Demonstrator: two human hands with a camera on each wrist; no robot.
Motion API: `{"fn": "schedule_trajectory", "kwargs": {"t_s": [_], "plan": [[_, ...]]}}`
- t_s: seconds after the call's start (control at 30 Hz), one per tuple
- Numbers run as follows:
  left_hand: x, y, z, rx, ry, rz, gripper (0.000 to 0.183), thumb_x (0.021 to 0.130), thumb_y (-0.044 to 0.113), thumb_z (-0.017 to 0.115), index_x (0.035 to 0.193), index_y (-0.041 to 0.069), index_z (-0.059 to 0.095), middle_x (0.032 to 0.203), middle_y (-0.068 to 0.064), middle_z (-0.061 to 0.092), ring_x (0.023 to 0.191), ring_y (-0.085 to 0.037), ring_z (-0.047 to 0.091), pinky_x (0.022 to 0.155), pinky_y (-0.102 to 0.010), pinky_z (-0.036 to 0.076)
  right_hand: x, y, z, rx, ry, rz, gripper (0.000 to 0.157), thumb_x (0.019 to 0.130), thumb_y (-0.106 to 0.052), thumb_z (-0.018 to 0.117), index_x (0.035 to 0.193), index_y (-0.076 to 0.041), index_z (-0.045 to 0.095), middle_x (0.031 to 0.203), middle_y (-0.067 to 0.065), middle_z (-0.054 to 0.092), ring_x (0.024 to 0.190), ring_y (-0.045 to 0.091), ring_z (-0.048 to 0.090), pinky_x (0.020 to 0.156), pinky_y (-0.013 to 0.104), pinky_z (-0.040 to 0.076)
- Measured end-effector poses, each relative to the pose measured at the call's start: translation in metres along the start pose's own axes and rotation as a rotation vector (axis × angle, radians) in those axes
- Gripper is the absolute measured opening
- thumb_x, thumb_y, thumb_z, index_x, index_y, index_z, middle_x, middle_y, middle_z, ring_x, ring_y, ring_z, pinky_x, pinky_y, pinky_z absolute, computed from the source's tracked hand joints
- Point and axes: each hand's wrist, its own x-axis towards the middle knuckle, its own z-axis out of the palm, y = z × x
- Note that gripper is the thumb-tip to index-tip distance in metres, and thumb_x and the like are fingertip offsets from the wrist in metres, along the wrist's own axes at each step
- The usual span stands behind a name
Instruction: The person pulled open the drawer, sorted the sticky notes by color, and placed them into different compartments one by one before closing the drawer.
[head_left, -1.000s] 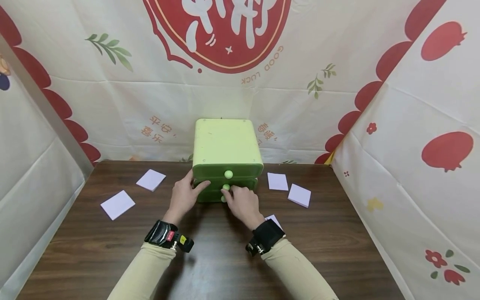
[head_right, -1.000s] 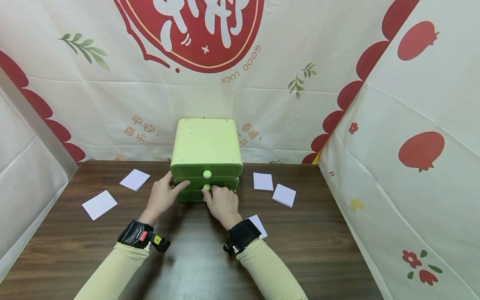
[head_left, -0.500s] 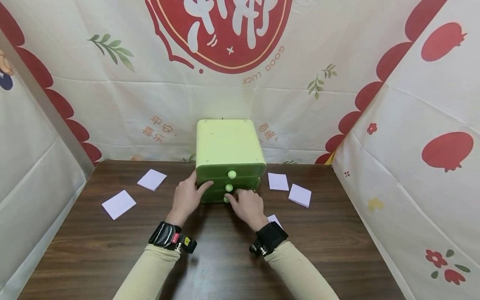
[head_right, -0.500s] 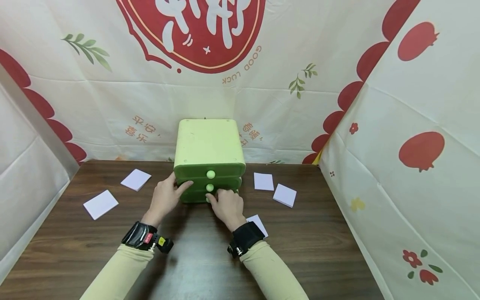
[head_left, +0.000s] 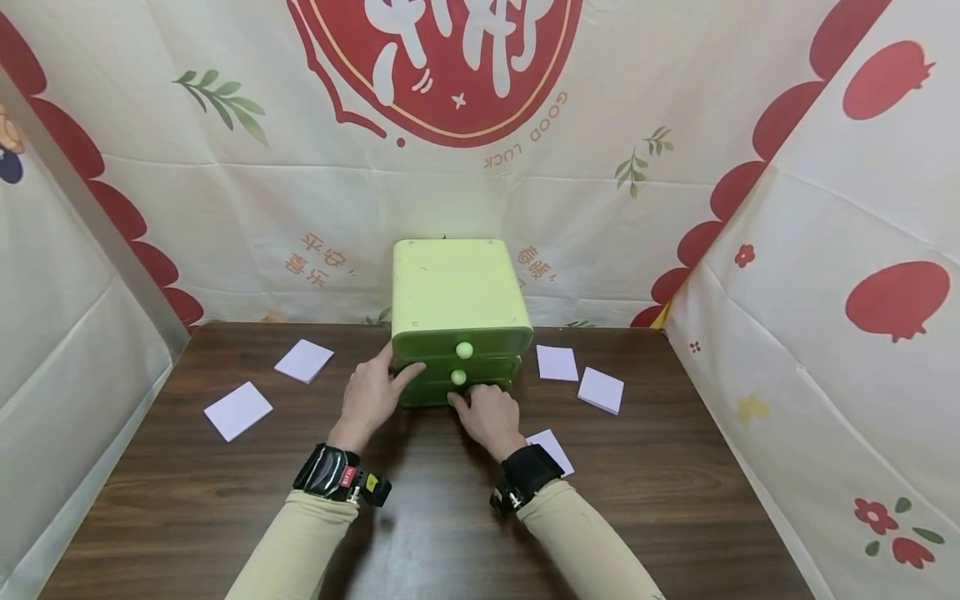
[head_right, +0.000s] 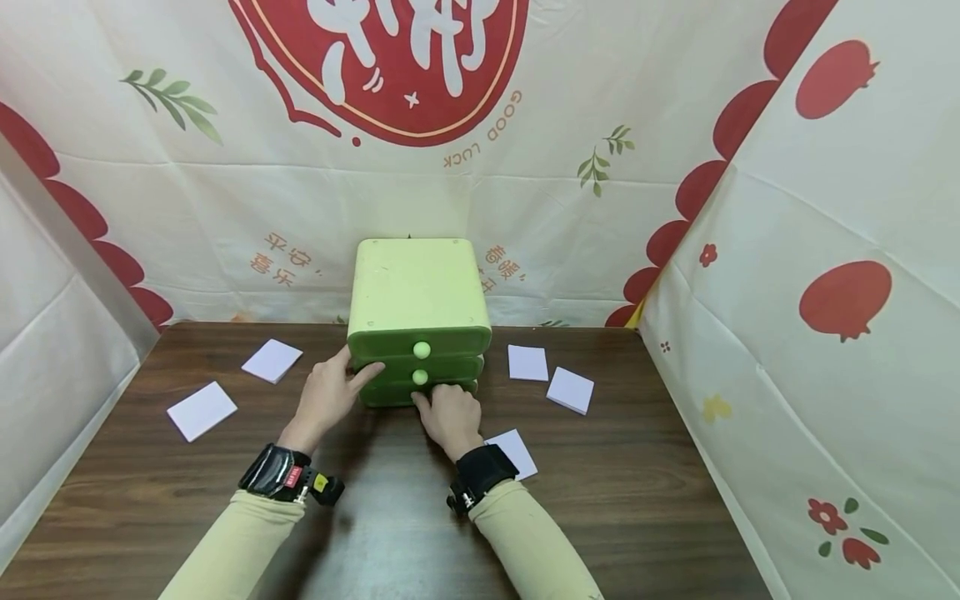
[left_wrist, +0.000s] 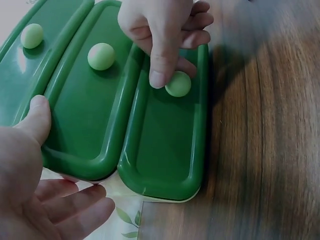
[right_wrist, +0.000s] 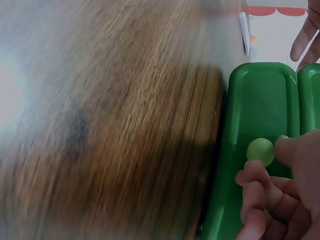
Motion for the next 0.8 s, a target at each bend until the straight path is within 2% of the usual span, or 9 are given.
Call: {"fn": "schedule_trajectory", "kwargs": {"t_s": [0.17,0.4,0.6,0.8], "plan": [[0.0,0.0,0.002,0.022,0.027,0.006,0.041,0.09,0.056,0.061,0.112,0.021,0.055,0.062,-0.001,0.049,0.054,-0.018,0.05,0.049,-0.031,0.036,0.002,-0.003,0.005,0.012,0.013,0.01,0.057,0.095,-0.049,0.058,0.05,-0.017,0.044,0.044,-0.001,0.042,0.04,0.016,0.046,0.037,0.029,0.032],[-0.001,0.001,0.009,0.044,0.117,0.003,0.048,0.085,0.059,0.065,0.111,0.019,0.057,0.066,-0.01,0.063,0.058,-0.027,0.064,0.047,-0.036,0.041,0.001,-0.006,0.007,0.031,-0.009,0.041,0.057,0.094,-0.047,0.059,0.049,-0.018,0.041,0.044,-0.003,0.038,0.039,0.015,0.044,0.037,0.028,0.031],[0.0,0.001,0.012,0.049,0.176,-0.004,0.044,0.084,0.059,0.065,0.105,0.021,0.058,0.059,-0.007,0.059,0.055,-0.027,0.062,0.046,-0.037,0.04,0.003,-0.007,0.008,0.022,-0.012,0.058,0.057,0.094,-0.047,0.06,0.048,-0.018,0.04,0.044,-0.004,0.038,0.04,0.014,0.044,0.038,0.029,0.031],[0.001,0.001,0.013,0.043,0.188,-0.001,0.044,0.084,0.059,0.066,0.106,0.021,0.059,0.056,-0.007,0.056,0.055,-0.029,0.063,0.046,-0.038,0.041,0.002,-0.007,0.007,0.007,-0.023,0.066,0.059,0.094,-0.047,0.06,0.046,-0.019,0.041,0.043,-0.004,0.038,0.039,0.014,0.044,0.037,0.029,0.031]]}}
